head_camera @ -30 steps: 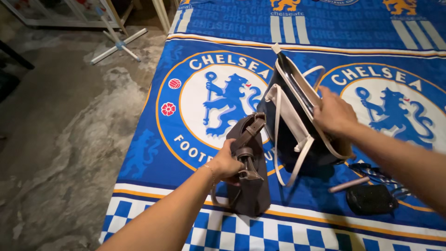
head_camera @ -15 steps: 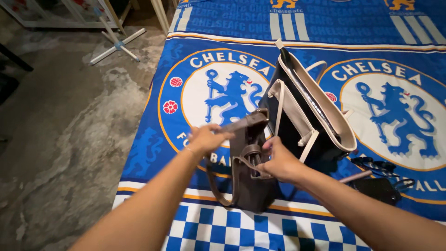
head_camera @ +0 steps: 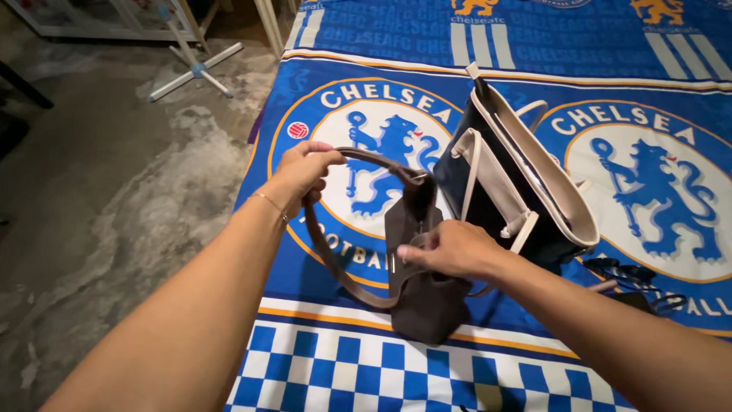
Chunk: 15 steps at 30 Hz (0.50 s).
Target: The person unpacks a tote bag on a bed, coiling a white charging cable and setting aside cosmetics, a wallet and an orange notebook. They place the wallet and other items into a smaller brown handbag, fasten it, then take eyeglasses out and set them on the orange notebook.
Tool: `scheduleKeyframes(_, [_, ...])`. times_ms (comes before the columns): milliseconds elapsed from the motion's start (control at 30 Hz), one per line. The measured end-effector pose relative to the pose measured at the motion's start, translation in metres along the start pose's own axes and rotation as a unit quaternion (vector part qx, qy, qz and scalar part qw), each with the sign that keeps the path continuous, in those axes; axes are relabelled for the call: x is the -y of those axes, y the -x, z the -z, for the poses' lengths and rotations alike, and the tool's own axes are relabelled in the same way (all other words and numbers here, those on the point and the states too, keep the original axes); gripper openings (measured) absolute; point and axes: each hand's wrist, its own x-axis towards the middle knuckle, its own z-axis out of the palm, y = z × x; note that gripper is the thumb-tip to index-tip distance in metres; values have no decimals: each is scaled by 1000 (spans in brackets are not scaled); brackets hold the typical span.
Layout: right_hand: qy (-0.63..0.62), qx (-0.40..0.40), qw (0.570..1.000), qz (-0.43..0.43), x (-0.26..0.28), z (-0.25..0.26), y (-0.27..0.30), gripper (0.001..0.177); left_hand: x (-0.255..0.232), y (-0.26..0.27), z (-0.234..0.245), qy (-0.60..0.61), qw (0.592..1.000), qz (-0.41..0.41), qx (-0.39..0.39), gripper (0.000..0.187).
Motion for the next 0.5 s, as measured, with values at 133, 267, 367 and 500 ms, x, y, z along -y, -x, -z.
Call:
scheduleKeyframes(133, [62, -15, 998, -7, 21, 10, 22, 57, -2, -7, 9, 133, 986, 3, 103, 30])
scheduleKeyframes(267, [185, 23, 982, 4, 27, -1, 38, 40, 9, -28, 10, 154, 980, -17, 126, 20])
scheduleKeyframes(367, [142, -11, 988, 65, 16, -9, 43, 28, 10, -39, 11, 254, 954, -12, 161, 21])
scheduleKeyframes(500, [-231, -44, 960, 155, -1, -2, 37, 27, -11, -40, 6, 457, 865, -13, 208, 18])
